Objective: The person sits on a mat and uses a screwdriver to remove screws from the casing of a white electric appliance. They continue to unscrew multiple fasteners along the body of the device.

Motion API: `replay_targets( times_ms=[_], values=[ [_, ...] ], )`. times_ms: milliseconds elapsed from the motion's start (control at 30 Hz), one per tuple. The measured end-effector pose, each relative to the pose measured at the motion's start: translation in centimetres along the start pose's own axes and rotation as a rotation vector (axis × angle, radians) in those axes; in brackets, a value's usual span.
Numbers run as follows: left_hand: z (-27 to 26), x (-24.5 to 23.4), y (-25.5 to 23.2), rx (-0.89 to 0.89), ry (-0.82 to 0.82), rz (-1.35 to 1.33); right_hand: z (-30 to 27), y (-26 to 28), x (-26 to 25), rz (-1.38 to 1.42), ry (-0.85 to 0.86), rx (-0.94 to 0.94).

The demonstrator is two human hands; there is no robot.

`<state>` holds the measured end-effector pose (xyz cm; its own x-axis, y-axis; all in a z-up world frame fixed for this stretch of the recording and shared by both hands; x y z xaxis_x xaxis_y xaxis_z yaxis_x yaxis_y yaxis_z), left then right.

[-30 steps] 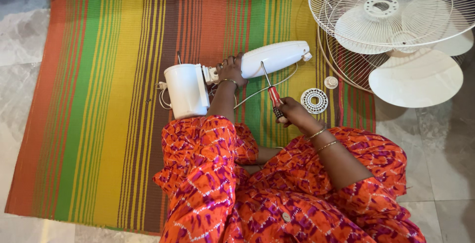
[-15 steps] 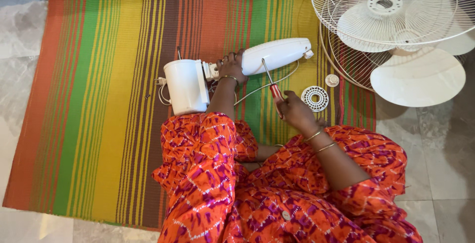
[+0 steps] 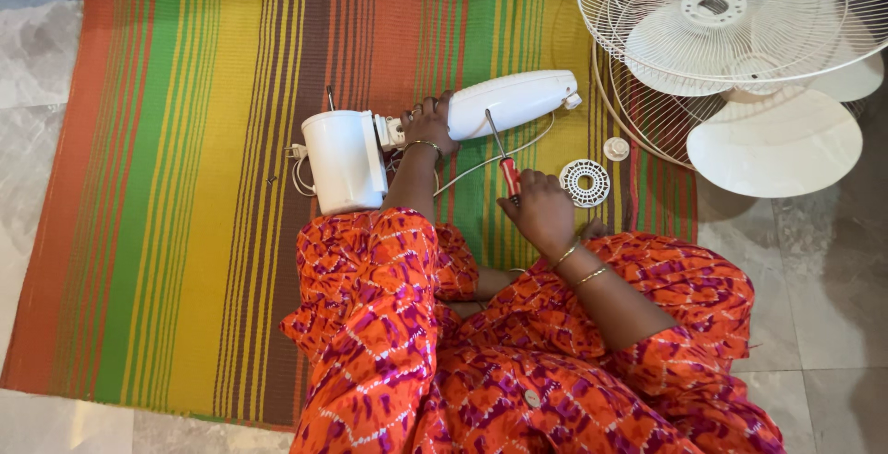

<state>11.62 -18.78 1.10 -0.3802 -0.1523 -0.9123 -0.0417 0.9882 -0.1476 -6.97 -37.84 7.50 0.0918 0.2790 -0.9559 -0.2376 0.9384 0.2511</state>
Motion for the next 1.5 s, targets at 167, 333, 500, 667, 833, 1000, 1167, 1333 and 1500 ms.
replay_targets(
  times_ms=[167,333,500,667,833,1000,1167,1333,1500],
  values=[
    [-0.2,-0.2,0.0,0.001,0.0,0.009,0.5,-2.5,1.2,0.347,0.138,0.182],
    [0.2,0.1,0.1,0.016,-0.023,0.002,0.6,-4.5,3.2,1.247,0.529,0.633],
    [0.5,0.8,0.5,0.035,-0.06,-0.014,1.0,-2.6,2.0,0.665,0.459,0.501],
    [0.7,1.0,0.5,0.034,-0.068,-0.006,0.4,-1.6,1.3,0.337,0.127,0.241],
    [0.5,0.7,0.5,0.018,-0.03,-0.013,0.2,-5.0,3.7,1.292,0.411,0.555],
    [0.3,0.5,0.3,0.019,-0.032,-0.011,0.4,-3.8,3.5,0.708,0.492,0.47],
    [0.3,0.6,0.4,0.026,-0.055,0.0,0.4,-1.5,1.8,0.377,0.223,0.224],
    [0.6,0.9,0.4,0.021,-0.046,-0.007,0.2,-4.6,3.7,0.764,0.405,0.564],
    [0.7,1.1,0.4,0.034,-0.086,-0.002,0.9,-5.3,4.9,0.808,0.344,0.364]
  ],
)
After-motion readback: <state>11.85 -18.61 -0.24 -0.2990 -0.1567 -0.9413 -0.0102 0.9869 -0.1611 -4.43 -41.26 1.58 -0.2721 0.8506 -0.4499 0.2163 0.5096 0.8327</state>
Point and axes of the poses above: each hand's wrist, its own z-axis towards the middle knuckle, its own x-axis out of the palm, y = z × x, the point moved 3 cm from there along z, towards the middle knuckle, and after that the axes turned 7 degrees about -x, right-handed, at the moved point
